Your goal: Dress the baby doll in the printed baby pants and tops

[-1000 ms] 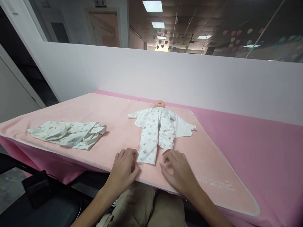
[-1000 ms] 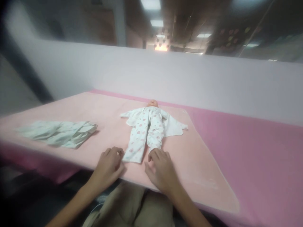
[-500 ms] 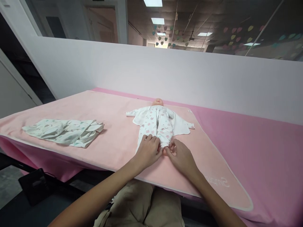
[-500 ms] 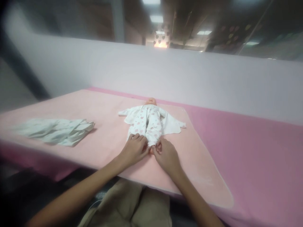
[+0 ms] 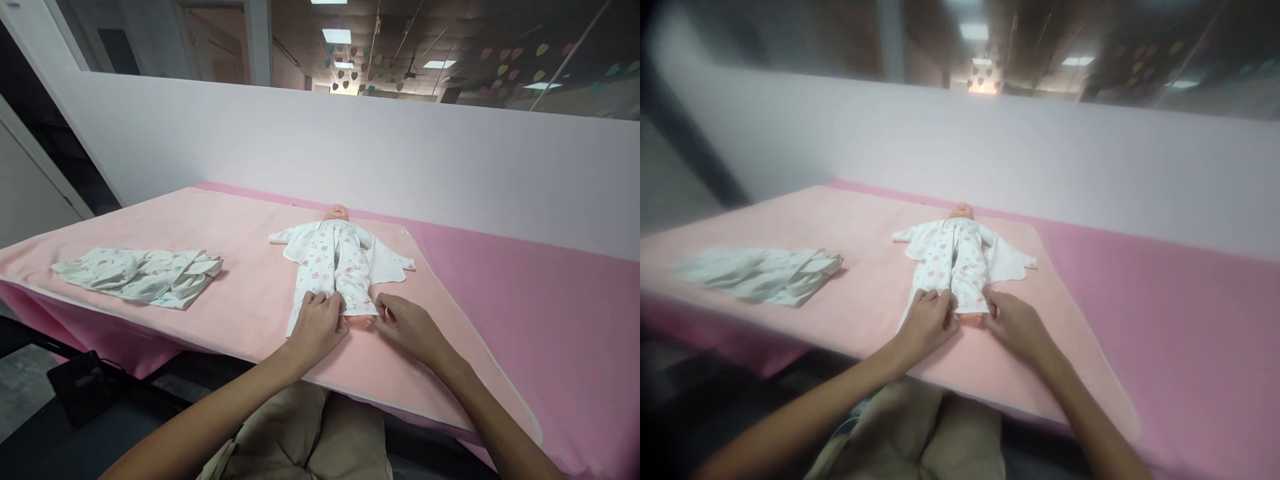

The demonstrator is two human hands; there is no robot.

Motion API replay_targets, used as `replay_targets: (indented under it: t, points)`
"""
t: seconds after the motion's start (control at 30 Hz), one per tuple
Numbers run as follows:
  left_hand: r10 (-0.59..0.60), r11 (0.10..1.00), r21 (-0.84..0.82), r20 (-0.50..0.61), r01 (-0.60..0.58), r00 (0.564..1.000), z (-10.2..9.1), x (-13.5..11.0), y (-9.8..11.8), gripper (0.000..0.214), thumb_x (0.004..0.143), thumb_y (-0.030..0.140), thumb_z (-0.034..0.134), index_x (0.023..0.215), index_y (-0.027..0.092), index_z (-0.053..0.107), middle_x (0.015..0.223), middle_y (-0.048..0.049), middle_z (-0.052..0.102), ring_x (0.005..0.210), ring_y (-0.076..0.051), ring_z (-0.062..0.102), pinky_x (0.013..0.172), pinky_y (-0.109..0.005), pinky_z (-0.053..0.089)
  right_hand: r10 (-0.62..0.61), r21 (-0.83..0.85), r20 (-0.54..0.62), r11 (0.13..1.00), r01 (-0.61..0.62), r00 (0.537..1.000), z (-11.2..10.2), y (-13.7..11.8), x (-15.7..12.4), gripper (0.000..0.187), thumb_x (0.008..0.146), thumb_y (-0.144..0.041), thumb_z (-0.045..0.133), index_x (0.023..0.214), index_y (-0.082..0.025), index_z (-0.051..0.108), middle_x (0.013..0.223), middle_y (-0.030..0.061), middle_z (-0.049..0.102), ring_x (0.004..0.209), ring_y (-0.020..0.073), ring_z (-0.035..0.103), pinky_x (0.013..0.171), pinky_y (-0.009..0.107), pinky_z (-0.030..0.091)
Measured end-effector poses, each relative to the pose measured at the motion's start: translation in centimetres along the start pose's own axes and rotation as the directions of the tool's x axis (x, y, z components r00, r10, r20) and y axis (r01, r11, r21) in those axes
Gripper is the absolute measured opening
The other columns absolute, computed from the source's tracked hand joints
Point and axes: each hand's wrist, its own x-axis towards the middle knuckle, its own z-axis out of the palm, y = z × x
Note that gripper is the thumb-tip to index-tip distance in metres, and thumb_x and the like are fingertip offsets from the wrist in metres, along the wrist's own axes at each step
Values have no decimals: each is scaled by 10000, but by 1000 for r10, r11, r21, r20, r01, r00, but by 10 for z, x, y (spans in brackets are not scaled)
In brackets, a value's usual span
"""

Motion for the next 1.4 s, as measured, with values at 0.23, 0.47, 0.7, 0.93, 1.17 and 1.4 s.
replay_targets:
  t: [0.23,0.47,0.7,0.93,1.17,1.4]
  points:
    - [35,993,-115,10,-34,999,-9,-27,13,273,828,109,543,1065,232,488,940,-42,701,916,-266,644,872,-437,424,-141,-55,-72,989,138,987,1,-24,-25,191,830,-137,531,769,-248,387,696,-11,524,650,182,478,630,315,301]
    - [66,992,-111,90,-56,994,-22,-52,4,244,900,139,531,1127,229,525,958,-58,701,944,-284,635,906,-464,422,-185,69,37,981,182,982,-5,-39,-38,145,876,-114,557,876,-253,514,705,-18,584,671,200,543,665,335,385]
    - [19,989,-146,11,-17,1000,-48,-38,-30,137,1023,278,513,1117,217,591,1115,-75,694,998,-274,597,888,-452,438,-47,250,-23,967,51,999,-9,-13,-12,182,1056,-398,557,1127,-272,667,1087,71,713,972,250,647,825,383,516]
    - [-216,957,-201,-11,210,976,-49,5,-97,383,1021,544,548,1156,192,616,1153,-121,729,1109,-328,625,944,-476,479,151,242,36,958,-155,988,4,24,35,383,1058,-604,525,1064,-273,717,904,39,731,763,230,624,686,361,470]
    - [-243,884,-296,373,363,895,-34,40,-114,615,927,796,525,782,208,630,862,-91,735,901,-315,676,820,-425,488,100,509,300,825,-248,949,30,21,64,472,974,-683,663,1202,-282,761,1226,97,785,1052,348,737,893,488,586]
    - [-27,446,-749,536,490,844,-37,45,-93,533,941,574,702,1333,214,706,1397,-107,738,1302,-337,686,1099,-484,549,111,778,425,463,-425,898,35,7,65,563,975,-586,736,1443,-280,662,1448,96,706,1309,339,683,1142,551,553]
